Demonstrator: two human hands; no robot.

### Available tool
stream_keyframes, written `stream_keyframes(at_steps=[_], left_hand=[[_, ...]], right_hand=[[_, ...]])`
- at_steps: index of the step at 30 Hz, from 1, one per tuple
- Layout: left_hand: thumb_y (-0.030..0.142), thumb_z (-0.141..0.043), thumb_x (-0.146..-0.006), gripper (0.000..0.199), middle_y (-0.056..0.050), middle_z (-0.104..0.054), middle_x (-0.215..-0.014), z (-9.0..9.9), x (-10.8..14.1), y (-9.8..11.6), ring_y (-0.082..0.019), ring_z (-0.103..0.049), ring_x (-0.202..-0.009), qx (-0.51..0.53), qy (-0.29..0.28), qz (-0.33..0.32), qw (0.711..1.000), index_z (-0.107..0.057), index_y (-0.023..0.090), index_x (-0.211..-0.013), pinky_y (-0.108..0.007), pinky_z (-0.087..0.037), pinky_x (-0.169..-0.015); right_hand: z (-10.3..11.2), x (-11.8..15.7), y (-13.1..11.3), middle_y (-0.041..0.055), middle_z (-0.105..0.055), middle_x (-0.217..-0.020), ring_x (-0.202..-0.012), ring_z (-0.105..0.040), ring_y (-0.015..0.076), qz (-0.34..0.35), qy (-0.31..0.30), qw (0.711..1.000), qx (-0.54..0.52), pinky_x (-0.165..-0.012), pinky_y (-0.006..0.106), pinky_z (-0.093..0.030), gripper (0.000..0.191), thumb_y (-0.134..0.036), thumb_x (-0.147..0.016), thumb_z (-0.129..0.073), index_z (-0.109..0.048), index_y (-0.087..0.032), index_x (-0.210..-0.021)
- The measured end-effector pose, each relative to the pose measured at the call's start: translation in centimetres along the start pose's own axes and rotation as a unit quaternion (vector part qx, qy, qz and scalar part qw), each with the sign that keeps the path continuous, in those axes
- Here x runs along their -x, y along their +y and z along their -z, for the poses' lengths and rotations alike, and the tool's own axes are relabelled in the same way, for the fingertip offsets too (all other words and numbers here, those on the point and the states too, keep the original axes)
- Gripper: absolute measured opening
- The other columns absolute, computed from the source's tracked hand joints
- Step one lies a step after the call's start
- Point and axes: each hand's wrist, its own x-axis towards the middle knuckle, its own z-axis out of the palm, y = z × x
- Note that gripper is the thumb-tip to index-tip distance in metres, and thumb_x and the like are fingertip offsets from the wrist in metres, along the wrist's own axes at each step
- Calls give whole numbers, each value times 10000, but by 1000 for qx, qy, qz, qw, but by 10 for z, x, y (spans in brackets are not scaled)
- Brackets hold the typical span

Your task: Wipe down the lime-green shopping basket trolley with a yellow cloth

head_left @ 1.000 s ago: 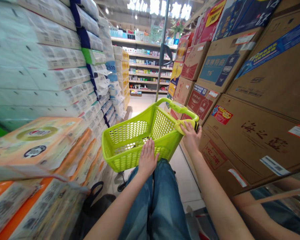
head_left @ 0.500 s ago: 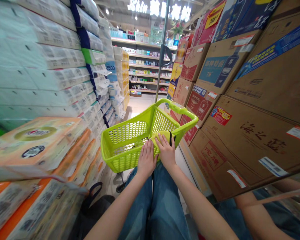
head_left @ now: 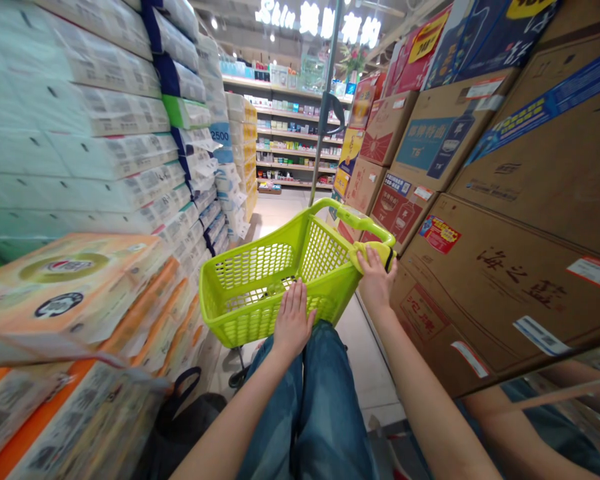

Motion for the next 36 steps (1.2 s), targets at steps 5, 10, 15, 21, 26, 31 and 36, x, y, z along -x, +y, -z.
stream_keyframes(at_steps=[5, 10, 15, 21, 26, 31, 36], left_hand=[[359, -337, -1010, 662, -133, -247, -1619, 0, 0, 0, -255, -178, -1512, 3, 0, 1, 1000, -101, 88, -1566, -449, -249, -1219], [350, -329, -1008, 655, -131, -261, -1615, -1, 0, -1, -253, -202, -1507, 6, 0, -1, 1000, -101, 95, -1567, -450, -256, -1216], [335, -329, -1011, 658, -135, -253, -1616, 2, 0, -2, -251, -188, -1510, 2, -2, -9, 1000, -80, 86, -1567, -444, -255, -1216], [352, -347, -1008, 687, -130, -243, -1619, 3, 0, -1, -253, -194, -1509, 1, 1, -5, 1000, -44, 95, -1569, -442, -262, -1214], [366, -333, -1010, 689, -135, -243, -1618, 2, -1, 0, -255, -202, -1506, 6, 4, 0, 1000, -32, 106, -1571, -456, -259, -1214], [347, -347, -998, 698, -140, -235, -1621, 2, 0, -2, -258, -200, -1507, 12, 2, -3, 1000, -28, 109, -1572, -465, -263, -1212], [356, -337, -1003, 692, -129, -224, -1625, 4, 0, -3, -248, -205, -1507, 12, -2, -5, 1000, -23, 120, -1574, -453, -263, -1214]], right_hand=[[-11, 39, -66, 39, -382, -1567, -1444, -358, 219, 82, -40, 995, -46, -1203, 573, -35, 593, -28, -864, -411, -528, -278, -1389], [-15, 53, -87, 44, -400, -1558, -1435, -374, 205, 161, -59, 982, -82, -1215, 537, -43, 553, -76, -898, -445, -507, -288, -1405], [-3, 25, -33, 22, -463, -1523, -1421, -395, 205, 134, -38, 989, -43, -1204, 572, 21, 613, -25, -842, -465, -541, -335, -1365], [4, -11, 18, 39, -464, -1523, -1412, -400, 212, -8, -6, 1000, -10, -1192, 599, 20, 563, -49, -835, -471, -578, -302, -1326], [-2, 17, -36, 57, -402, -1559, -1440, -359, 225, 27, -22, 999, -28, -1197, 594, -33, 592, -13, -847, -409, -546, -265, -1366], [-9, 54, -98, 52, -388, -1563, -1437, -371, 226, 107, -64, 987, -97, -1203, 568, -101, 544, -68, -902, -419, -516, -273, -1397], [-7, 54, -89, 30, -402, -1556, -1431, -381, 210, 152, -72, 981, -102, -1207, 571, -36, 547, -74, -912, -420, -508, -305, -1400]])
